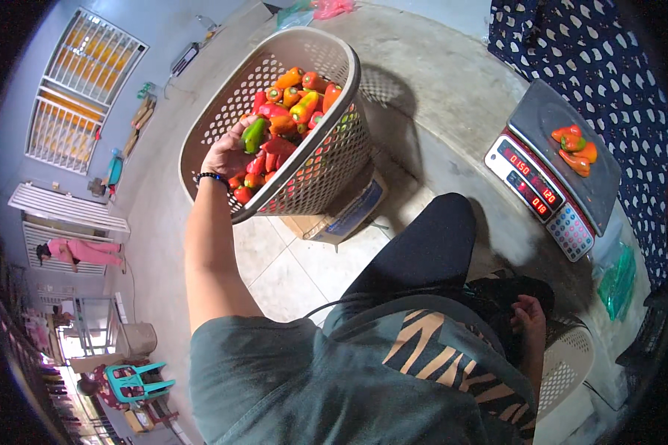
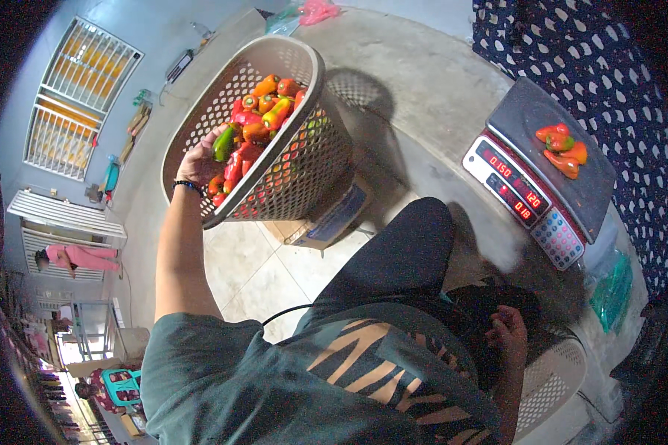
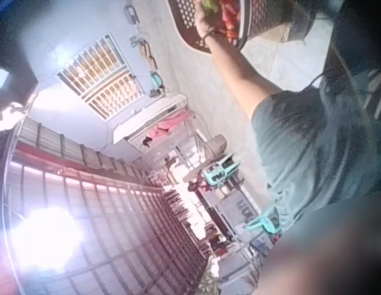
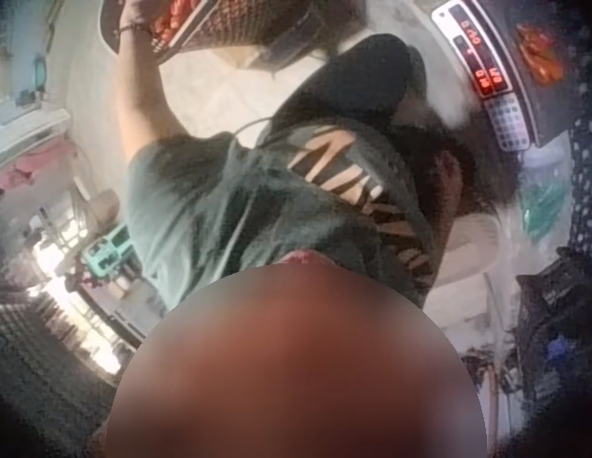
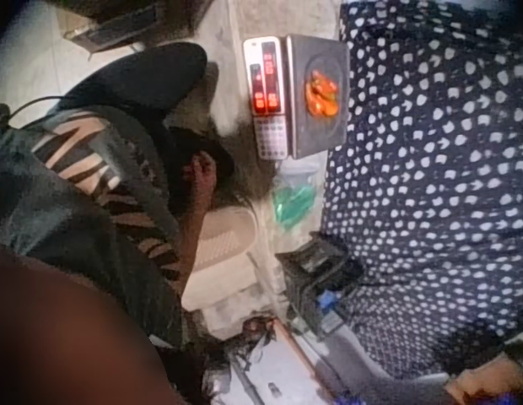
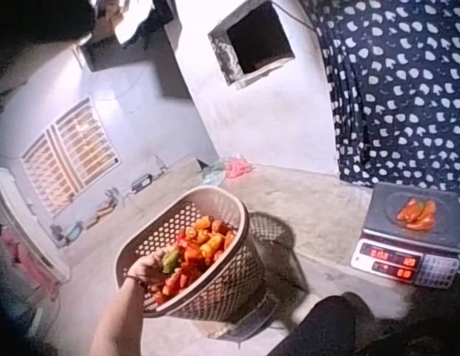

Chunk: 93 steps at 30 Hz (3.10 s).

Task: The person picks up peppers from a basket, places them on a scale to weigh them, and then puts the weighed peppers into plastic bags, tying them shut.

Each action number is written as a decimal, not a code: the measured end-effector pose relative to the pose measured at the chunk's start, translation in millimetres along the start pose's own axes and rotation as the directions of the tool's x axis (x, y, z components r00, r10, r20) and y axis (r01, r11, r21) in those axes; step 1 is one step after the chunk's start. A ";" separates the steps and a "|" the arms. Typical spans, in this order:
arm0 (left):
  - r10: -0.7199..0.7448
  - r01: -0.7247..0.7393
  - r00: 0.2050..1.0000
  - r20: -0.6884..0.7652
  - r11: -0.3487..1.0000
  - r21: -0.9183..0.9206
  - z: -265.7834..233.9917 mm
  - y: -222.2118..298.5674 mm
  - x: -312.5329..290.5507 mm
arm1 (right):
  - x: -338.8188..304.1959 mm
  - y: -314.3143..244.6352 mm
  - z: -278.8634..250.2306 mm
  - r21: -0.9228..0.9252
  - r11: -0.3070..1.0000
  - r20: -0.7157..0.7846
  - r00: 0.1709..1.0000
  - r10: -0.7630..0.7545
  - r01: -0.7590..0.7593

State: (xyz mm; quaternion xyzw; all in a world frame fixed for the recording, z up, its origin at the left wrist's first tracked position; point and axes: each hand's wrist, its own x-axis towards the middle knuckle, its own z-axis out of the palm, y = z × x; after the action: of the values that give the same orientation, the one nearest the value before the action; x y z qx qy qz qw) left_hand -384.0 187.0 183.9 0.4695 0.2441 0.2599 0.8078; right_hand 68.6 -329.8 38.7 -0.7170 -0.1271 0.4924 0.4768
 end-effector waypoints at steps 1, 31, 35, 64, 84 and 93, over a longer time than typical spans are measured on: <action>-0.014 0.013 1.000 0.001 0.997 0.073 -1.7 2.7 1.0 | -4.3 -3.6 2.9 -0.002 1.000 -0.016 1.000 0.000 0.000; 0.231 -0.620 0.704 0.672 -0.261 0.740 485.6 -255.7 317.9 | 27.6 16.4 -3.3 -0.736 0.583 -0.276 0.633 -0.723 0.344; 0.237 -0.669 0.626 0.743 -0.326 0.668 482.7 -255.3 321.6 | 28.8 20.0 -1.1 -0.727 0.575 -0.286 0.595 -0.751 0.375; 0.163 -0.667 0.664 0.730 -0.313 0.677 477.9 -246.1 318.2 | 32.1 18.7 -0.4 -0.714 0.598 -0.321 0.588 -0.742 0.365; 0.150 -0.651 0.688 0.710 -0.307 0.695 480.6 -251.8 317.7 | 35.5 21.3 -2.1 -0.734 0.570 -0.299 0.579 -0.759 0.369; 0.144 -0.679 0.664 0.734 -0.296 0.672 479.9 -251.4 317.8 | 31.2 17.4 -1.2 -0.722 0.595 -0.314 0.599 -0.736 0.353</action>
State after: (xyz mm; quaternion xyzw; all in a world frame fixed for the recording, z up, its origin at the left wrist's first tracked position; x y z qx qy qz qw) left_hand 207.3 -16.4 124.7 0.9815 0.0018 0.1788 0.0687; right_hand 79.6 -319.1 6.5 -0.8598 -0.3459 -0.0024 0.3756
